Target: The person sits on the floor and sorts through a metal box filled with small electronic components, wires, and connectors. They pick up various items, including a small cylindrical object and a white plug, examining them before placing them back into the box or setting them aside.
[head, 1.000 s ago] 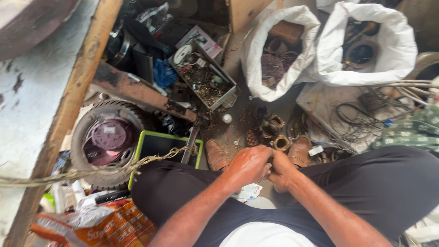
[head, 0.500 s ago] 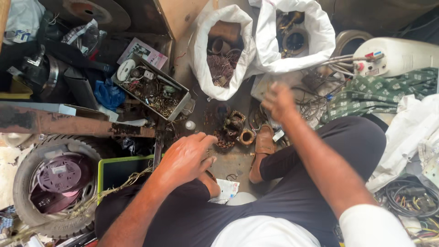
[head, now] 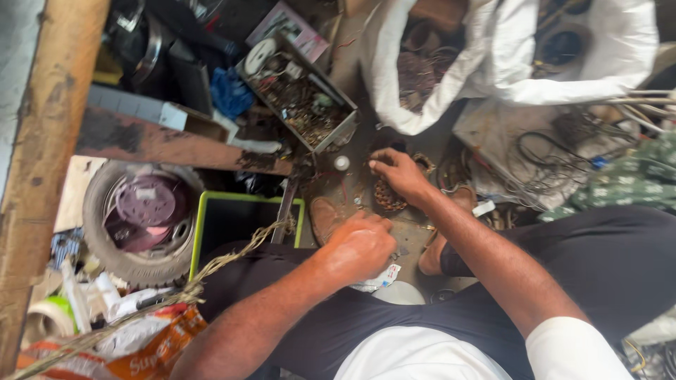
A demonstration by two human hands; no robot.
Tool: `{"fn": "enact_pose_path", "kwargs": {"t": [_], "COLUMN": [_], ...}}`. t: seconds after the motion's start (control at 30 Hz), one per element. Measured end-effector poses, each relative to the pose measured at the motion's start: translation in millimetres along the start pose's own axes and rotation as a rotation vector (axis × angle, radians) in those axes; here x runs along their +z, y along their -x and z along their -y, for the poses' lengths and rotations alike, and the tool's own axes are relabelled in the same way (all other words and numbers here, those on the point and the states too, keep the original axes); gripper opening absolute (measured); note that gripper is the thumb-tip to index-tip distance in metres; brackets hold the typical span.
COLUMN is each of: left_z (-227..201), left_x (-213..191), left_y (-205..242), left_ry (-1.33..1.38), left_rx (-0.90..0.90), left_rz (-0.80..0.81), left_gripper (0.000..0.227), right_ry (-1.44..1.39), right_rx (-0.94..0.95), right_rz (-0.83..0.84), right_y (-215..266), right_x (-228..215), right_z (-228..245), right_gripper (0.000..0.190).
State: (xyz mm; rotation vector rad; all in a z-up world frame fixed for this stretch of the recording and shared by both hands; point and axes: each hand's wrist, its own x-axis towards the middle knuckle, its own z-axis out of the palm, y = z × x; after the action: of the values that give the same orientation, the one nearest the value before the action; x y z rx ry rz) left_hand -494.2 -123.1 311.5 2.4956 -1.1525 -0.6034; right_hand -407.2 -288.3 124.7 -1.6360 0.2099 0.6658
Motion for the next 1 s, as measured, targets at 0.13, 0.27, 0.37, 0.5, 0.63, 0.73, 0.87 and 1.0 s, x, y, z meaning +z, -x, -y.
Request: {"fn": "enact_pose_path", "kwargs": {"t": [0.13,0.27,0.37,0.5,0.63,0.73,0.87,1.0], "left_z": [1.7,2.7,2.1,0.8,3.0,7.8,13.0,13.1], "left_x": [8.1,2.4,-4.2,-6.4,2.1,10.1,14.6,14.7], "left_y": [-1.5,-1.3,-1.8,0.2,-1.4,-3.3,-7.2,-11.0], "left_ry": [0.010,0.035,0.063,0.050,0.025,-0.031,-0.083,-0.086], "left_rx": [-0.013,-0.030,-0.031,0.012,0.004,-0.028,-0.034,-0.042], "left_rz": [0.027,0.032,0.057,0.043,0.010,-0.042,-0.053,-0.094], "left_gripper": [0.015,0.020,0.020,0.024,0.022,0.019,0.019,0.018], "right_ry": [-0.082,0.070,0.377,0.583,0.733,0.951,1.150,1.233], "right_rx": [0.060,-0.021,-0.362,-0.704,-0.783,-0.811,-0.852,-0.834], "right_rz": [-0.044,-0.260,-0.472,-0.528,-0.419,-0.369,-0.320,-0.330], "right_y": [-26.9,-45.9,-54.8,-59.1,-69.1,-88.0,-120.9,-149.0], "right_x": [25.1,48.0,51.0,41.6,29.6,30.1,43.6,57.4], "right_z": [19.7,32.6,38.7,48.0,65.7,79.5,89.9,90.1], "right_gripper": [0.052,0.063,0.059,0.046,0.031,0.027,0.024,0.019]}}
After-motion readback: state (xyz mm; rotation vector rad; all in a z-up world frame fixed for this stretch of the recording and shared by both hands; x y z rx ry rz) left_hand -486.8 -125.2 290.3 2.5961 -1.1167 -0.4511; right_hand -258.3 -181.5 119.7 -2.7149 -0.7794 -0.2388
